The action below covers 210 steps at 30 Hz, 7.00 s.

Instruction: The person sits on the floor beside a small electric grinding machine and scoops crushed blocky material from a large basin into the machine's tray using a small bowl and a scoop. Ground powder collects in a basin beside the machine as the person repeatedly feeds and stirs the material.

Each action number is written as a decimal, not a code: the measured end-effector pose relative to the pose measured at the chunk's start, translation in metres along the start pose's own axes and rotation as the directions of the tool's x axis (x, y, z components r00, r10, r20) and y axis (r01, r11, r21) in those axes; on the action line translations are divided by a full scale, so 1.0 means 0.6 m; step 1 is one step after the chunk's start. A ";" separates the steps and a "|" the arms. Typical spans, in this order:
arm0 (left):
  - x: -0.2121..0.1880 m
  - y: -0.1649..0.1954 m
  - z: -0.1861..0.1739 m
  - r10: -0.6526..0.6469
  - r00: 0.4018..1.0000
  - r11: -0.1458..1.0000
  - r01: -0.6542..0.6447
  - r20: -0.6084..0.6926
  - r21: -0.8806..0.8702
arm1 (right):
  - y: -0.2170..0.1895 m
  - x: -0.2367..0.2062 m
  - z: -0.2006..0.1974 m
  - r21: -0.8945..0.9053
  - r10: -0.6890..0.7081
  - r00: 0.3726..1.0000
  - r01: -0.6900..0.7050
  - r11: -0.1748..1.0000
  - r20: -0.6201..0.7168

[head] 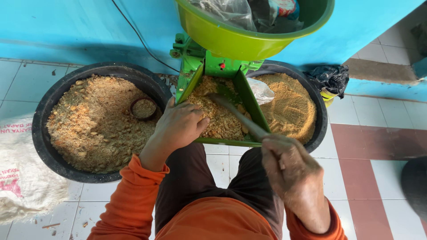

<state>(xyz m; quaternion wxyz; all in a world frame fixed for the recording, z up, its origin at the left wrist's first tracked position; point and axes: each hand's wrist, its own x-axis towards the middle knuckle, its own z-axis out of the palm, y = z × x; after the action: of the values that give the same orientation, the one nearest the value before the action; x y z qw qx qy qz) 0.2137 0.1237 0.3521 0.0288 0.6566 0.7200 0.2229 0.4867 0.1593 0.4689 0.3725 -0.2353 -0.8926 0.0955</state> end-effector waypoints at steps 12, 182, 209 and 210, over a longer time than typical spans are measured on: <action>0.003 0.019 -0.030 -0.115 0.966 0.993 0.103 0.232 0.063 | 0.021 0.019 0.105 -0.002 -0.110 0.994 0.110 0.994 0.018; 0.000 0.004 -0.015 0.027 0.999 1.000 -0.027 0.023 -0.005 | 0.014 0.019 -0.045 -0.015 0.069 0.987 -0.068 0.998 0.147; 0.002 0.002 -0.016 0.010 0.998 0.999 -0.007 0.060 -0.049 | 0.006 0.020 0.069 0.053 -0.128 0.991 0.125 0.991 0.043; 0.002 0.001 -0.016 -0.004 0.997 0.998 0.008 0.074 -0.055 | 0.002 0.016 0.078 0.047 -0.117 0.993 0.116 0.992 0.010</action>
<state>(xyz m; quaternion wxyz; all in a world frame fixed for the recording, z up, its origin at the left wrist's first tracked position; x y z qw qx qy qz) 0.2110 0.1222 0.3616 0.0743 0.6611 0.7142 0.2179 0.4482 0.1654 0.4414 0.3772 -0.1735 -0.9046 0.0960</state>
